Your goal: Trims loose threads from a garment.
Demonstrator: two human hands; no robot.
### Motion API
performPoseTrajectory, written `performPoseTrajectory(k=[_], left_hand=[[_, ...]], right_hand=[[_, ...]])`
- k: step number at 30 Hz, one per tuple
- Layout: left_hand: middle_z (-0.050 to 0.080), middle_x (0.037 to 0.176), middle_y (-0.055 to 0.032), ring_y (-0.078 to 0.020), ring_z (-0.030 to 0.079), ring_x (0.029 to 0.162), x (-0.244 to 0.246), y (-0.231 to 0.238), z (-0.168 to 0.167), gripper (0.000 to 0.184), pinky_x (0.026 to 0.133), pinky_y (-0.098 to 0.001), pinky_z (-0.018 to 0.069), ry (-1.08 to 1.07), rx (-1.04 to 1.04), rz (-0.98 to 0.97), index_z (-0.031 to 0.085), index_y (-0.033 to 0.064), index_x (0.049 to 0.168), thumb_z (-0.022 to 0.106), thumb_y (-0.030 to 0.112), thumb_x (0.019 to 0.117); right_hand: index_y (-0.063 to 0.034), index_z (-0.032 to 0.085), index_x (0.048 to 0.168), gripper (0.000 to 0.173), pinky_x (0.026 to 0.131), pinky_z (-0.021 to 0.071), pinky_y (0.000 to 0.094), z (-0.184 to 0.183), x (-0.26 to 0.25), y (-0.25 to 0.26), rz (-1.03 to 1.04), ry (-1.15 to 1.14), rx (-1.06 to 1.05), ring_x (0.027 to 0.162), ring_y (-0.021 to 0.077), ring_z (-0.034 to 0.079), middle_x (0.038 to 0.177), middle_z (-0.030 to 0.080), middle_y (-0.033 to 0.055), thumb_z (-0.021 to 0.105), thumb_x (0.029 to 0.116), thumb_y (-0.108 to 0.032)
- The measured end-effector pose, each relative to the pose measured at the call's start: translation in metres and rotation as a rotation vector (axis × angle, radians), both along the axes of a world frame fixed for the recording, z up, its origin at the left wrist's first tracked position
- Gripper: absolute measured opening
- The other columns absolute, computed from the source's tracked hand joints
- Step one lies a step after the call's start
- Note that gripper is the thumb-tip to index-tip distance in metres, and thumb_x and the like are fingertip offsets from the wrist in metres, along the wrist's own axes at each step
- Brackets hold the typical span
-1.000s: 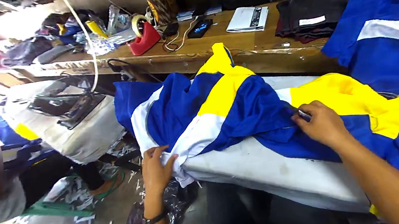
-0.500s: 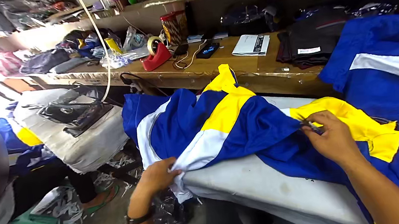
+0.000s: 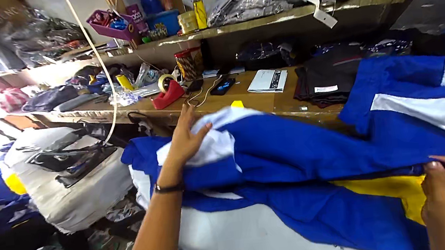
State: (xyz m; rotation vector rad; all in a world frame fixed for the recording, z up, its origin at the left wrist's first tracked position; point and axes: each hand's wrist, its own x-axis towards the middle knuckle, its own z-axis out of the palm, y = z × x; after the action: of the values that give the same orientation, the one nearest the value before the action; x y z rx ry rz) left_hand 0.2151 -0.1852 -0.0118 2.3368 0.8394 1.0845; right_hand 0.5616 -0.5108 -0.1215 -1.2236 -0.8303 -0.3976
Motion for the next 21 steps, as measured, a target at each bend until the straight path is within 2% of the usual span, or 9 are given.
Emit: performPoseTrajectory(k=[2,4,6,8,10,12,14,18,21], left_hand=[[0.061,0.134,-0.0207,-0.0316,0.059,0.125,-0.003,-0.022,-0.018,0.041,0.104,-0.0524,0.0484,0.022,0.258,0.053,0.066,-0.0028,0.122,0.062,0.031,0.0999],[0.066,0.084,-0.0051,-0.0143,0.062,0.076,-0.023,-0.050,-0.039,0.040,0.068,-0.0388,0.0530,0.097,0.244,0.025,0.069,0.0061,0.086,0.065,0.045,0.0941],[0.065,0.088,-0.0071,-0.0141,0.057,0.062,-0.049,-0.077,-0.057,0.059,0.056,-0.0365,0.0493,0.334,0.060,-0.021,0.068,0.0070,0.103,0.075,0.062,0.0807],[0.059,0.128,-0.0193,-0.0277,0.063,0.069,-0.059,-0.085,-0.076,0.092,0.058,-0.0494,0.0527,0.511,0.038,0.111,0.058,0.0105,0.136,0.089,0.057,0.0631],[0.045,0.150,-0.0230,-0.0399,0.068,0.086,-0.061,-0.076,-0.090,0.094,0.066,-0.0612,0.0547,0.606,0.017,0.217,0.053,0.0198,0.147,0.095,0.040,0.0653],[0.059,0.136,-0.0230,-0.0471,0.068,0.094,-0.060,-0.063,-0.095,0.039,0.070,-0.0709,0.0514,0.598,0.065,0.228,0.073,0.0148,0.121,0.082,0.017,0.0830],[0.070,0.112,-0.0170,-0.0413,0.070,0.093,-0.061,-0.054,-0.078,0.011,0.073,-0.0686,0.0515,0.580,0.112,0.162,0.077,0.0091,0.100,0.071,0.007,0.0913],[0.070,0.089,-0.0162,-0.0216,0.066,0.076,-0.052,-0.032,-0.012,0.018,0.075,-0.0465,0.0557,0.156,-0.003,0.144,0.069,-0.0066,0.105,0.059,0.005,0.0977],[0.069,0.111,-0.0244,-0.0319,0.068,0.102,-0.025,0.000,0.015,0.029,0.093,-0.0539,0.0525,-0.053,-0.030,0.414,0.066,-0.0070,0.118,0.055,0.011,0.0995]], right_hand=[[-0.0021,0.061,0.101,0.008,0.066,0.0488,0.0101,-0.005,0.002,0.000,-0.041,0.076,-0.028,0.073,-0.0102,0.057,0.089,0.063,-0.0144,0.060,0.0933,0.000],[-0.0045,0.060,0.100,0.010,0.070,0.0515,0.0120,-0.004,0.002,-0.003,-0.040,0.119,-0.020,0.078,-0.0083,0.060,0.090,0.064,-0.0143,0.059,0.0925,0.003],[-0.0037,0.061,0.100,0.014,0.075,0.0540,0.0143,-0.004,0.001,-0.006,-0.032,0.112,0.003,0.083,-0.0057,0.063,0.092,0.067,-0.0125,0.058,0.0913,0.006],[-0.0025,0.062,0.099,0.014,0.075,0.0548,0.0152,-0.002,0.000,-0.008,-0.035,0.105,0.015,0.083,-0.0040,0.064,0.092,0.067,-0.0109,0.057,0.0908,0.007],[-0.0012,0.063,0.099,0.012,0.072,0.0542,0.0149,0.000,-0.002,-0.010,-0.039,0.093,0.021,0.080,-0.0034,0.063,0.090,0.067,-0.0095,0.057,0.0917,0.007],[-0.0007,0.062,0.099,0.010,0.070,0.0531,0.0150,-0.002,-0.001,-0.010,-0.029,0.079,0.022,0.078,-0.0030,0.062,0.089,0.065,-0.0085,0.057,0.0928,0.005],[0.0005,0.062,0.099,0.009,0.073,0.0541,0.0156,-0.003,0.000,-0.009,-0.012,0.069,0.033,0.079,-0.0022,0.063,0.089,0.066,-0.0075,0.057,0.0921,0.005],[-0.0030,0.061,0.097,0.010,0.072,0.0538,0.0171,-0.003,0.000,-0.009,0.010,0.136,0.051,0.078,-0.0011,0.063,0.088,0.065,-0.0077,0.058,0.0921,0.005],[-0.0029,0.060,0.097,0.009,0.073,0.0551,0.0187,-0.004,0.004,-0.009,0.006,0.122,0.062,0.079,-0.0005,0.063,0.087,0.064,-0.0079,0.058,0.0922,0.004]])
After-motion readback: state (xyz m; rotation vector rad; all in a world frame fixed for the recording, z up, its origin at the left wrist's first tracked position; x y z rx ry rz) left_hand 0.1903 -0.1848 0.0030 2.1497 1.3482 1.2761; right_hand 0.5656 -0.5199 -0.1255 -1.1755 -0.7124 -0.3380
